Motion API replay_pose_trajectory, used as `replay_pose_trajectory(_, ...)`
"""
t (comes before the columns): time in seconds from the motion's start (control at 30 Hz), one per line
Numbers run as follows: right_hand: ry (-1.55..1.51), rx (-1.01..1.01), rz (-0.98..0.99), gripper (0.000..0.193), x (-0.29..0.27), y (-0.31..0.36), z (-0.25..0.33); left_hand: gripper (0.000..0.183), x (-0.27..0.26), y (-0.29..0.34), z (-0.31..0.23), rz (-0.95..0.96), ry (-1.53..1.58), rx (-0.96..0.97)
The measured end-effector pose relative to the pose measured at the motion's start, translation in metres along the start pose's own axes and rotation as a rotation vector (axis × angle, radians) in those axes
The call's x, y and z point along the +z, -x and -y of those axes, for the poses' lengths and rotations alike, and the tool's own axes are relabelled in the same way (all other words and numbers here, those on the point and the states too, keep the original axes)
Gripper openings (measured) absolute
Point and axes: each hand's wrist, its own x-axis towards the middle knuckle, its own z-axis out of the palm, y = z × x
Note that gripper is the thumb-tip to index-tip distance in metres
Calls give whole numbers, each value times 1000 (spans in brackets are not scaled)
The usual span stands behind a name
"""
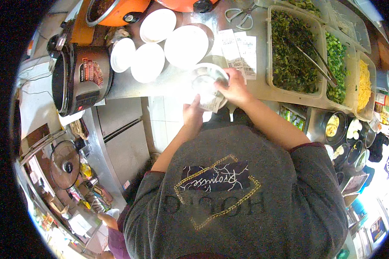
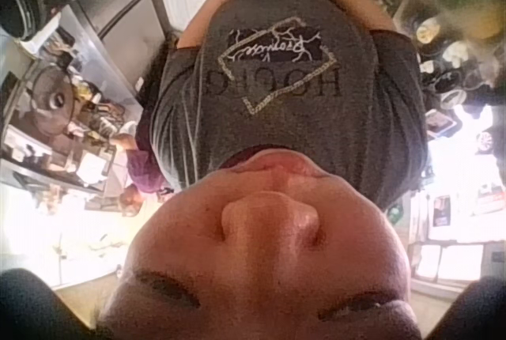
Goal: The person assembles multiple bowls of food in a commercial kitchen. They scoop rice into bowls, add various toppings including vegetables, meat, and eggs, then cover and hand the bowls to a coworker. The process is repeated for several bowls.
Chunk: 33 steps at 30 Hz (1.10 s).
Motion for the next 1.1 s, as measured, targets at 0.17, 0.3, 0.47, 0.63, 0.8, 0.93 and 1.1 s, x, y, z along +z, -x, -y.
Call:
replay_pose_trajectory(0.17,-709,136,311,75,9,22,9,47,-43,56,-30,37,58,-24)
replay_pose_trajectory(0.3,-982,218,457,75,9,41,33,45,-73,85,-51,-417,-267,349)
replay_pose_trajectory(0.47,-632,33,692,78,49,54,61,67,-93,105,-46,-192,-82,52)
replay_pose_trajectory(0.63,-510,-22,724,79,117,63,67,66,-130,134,-53,140,277,249)
replay_pose_trajectory(0.8,-447,44,876,72,196,77,82,57,-226,149,-95,-174,466,163)
replay_pose_trajectory(0.93,-463,241,781,55,236,79,81,53,-368,172,-184,-450,560,484)
replay_pose_trajectory(1.1,-490,512,477,41,249,100,56,52,-596,190,-286,-820,533,825)
